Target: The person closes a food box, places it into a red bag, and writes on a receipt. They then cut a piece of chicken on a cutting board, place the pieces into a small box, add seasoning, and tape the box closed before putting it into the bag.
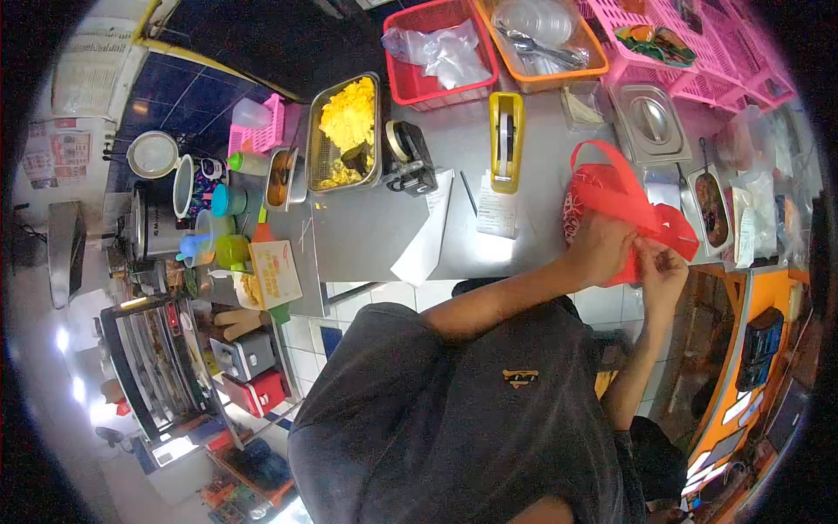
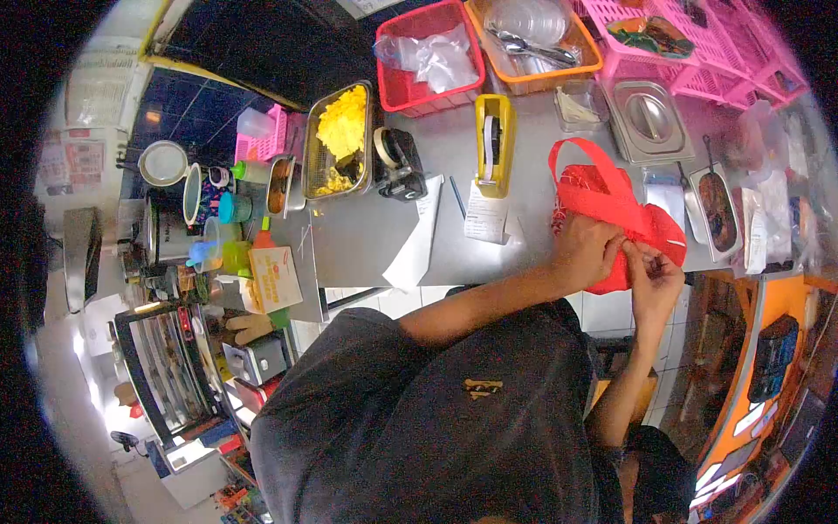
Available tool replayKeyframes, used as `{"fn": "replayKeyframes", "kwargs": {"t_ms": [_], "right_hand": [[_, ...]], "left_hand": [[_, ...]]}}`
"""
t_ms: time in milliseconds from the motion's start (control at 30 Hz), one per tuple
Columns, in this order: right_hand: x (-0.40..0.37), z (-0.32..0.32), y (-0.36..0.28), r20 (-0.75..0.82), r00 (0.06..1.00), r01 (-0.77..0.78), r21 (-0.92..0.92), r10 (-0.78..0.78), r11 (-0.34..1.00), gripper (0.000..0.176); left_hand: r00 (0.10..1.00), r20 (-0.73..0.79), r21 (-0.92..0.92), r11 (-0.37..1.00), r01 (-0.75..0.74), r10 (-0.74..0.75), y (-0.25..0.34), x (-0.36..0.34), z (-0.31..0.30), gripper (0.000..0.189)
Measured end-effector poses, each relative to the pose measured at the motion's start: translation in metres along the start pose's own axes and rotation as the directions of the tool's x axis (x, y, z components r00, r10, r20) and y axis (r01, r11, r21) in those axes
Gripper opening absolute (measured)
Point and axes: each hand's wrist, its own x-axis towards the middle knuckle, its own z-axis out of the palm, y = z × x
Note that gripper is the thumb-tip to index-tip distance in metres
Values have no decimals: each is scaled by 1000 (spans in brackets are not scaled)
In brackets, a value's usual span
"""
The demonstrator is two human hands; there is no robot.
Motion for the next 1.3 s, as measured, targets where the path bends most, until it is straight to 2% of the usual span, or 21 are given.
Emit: {"fn": "replayKeyframes", "kwargs": {"t_ms": [33,100,133,167,200,233,267,300,333,400,433,500,567,667,767,833,933,1000,1067,1167,1300], "right_hand": [[0,-1,2,-15,999,44,12,-44,999,11],[1,-7,8,-47,998,22,-170,-31,985,6],[1,-3,-8,-29,984,165,-236,-176,958,6],[0,1,-7,-90,987,109,-221,-132,969,6],[0,1,-20,-76,988,100,-335,-132,937,7],[0,2,-21,-70,986,119,-322,-149,939,8],[1,3,-12,-94,995,11,-195,-30,981,8],[-2,5,-37,-96,994,15,-324,-49,946,8],[-1,8,-26,-111,994,-5,-231,-21,973,8],[-1,7,-41,-94,995,-56,-259,32,964,9],[-2,6,-55,-94,994,-78,-296,52,952,10],[-1,6,-45,-106,993,-67,-238,43,969,10],[0,5,-40,-112,993,-54,-180,34,982,10],[1,0,-40,-79,996,-62,-145,51,988,9],[1,-2,-32,-51,998,-38,-117,32,992,9],[2,-3,-28,5,1000,-12,-120,12,993,9],[4,-6,-21,-16,999,34,-102,-36,994,10],[6,-12,-22,18,1000,-3,-71,4,997,10],[6,-14,-22,57,997,-43,-39,45,998,10],[7,-16,-18,85,996,-21,-42,25,999,10],[8,-20,-16,148,987,-83,141,62,986,9]], "left_hand": [[1000,3,-11,1000,0,0,-5,-1,1,10],[974,206,22,996,87,-89,-13,-5,5,10],[964,244,33,995,98,-104,-8,-2,3,11],[949,293,39,994,107,-114,-5,-1,-3,12],[917,379,127,988,87,-129,-3,0,-5,14],[878,457,214,976,47,-143,-2,1,-6,16],[939,343,142,986,-85,31,2,5,-10,16],[960,208,91,973,-212,190,7,10,-15,17],[951,228,56,973,-225,207,11,12,-20,17],[911,394,72,984,-163,123,15,14,-31,15],[904,406,60,983,-176,137,13,17,-33,15],[804,586,34,988,-148,100,9,24,-37,16],[797,579,-61,984,-168,172,-2,33,-35,16],[739,656,-185,982,-36,151,-3,45,-40,18],[691,694,-182,977,-107,205,0,52,-43,19],[682,700,-175,977,-122,211,1,56,-39,18],[680,698,-155,974,-162,224,4,58,-37,16],[679,693,-147,970,-193,241,7,60,-33,14],[728,678,-124,992,-24,103,10,60,-32,10],[755,651,-141,990,17,80,9,60,-27,9],[764,645,-64,998,24,23,18,59,-23,9]]}}
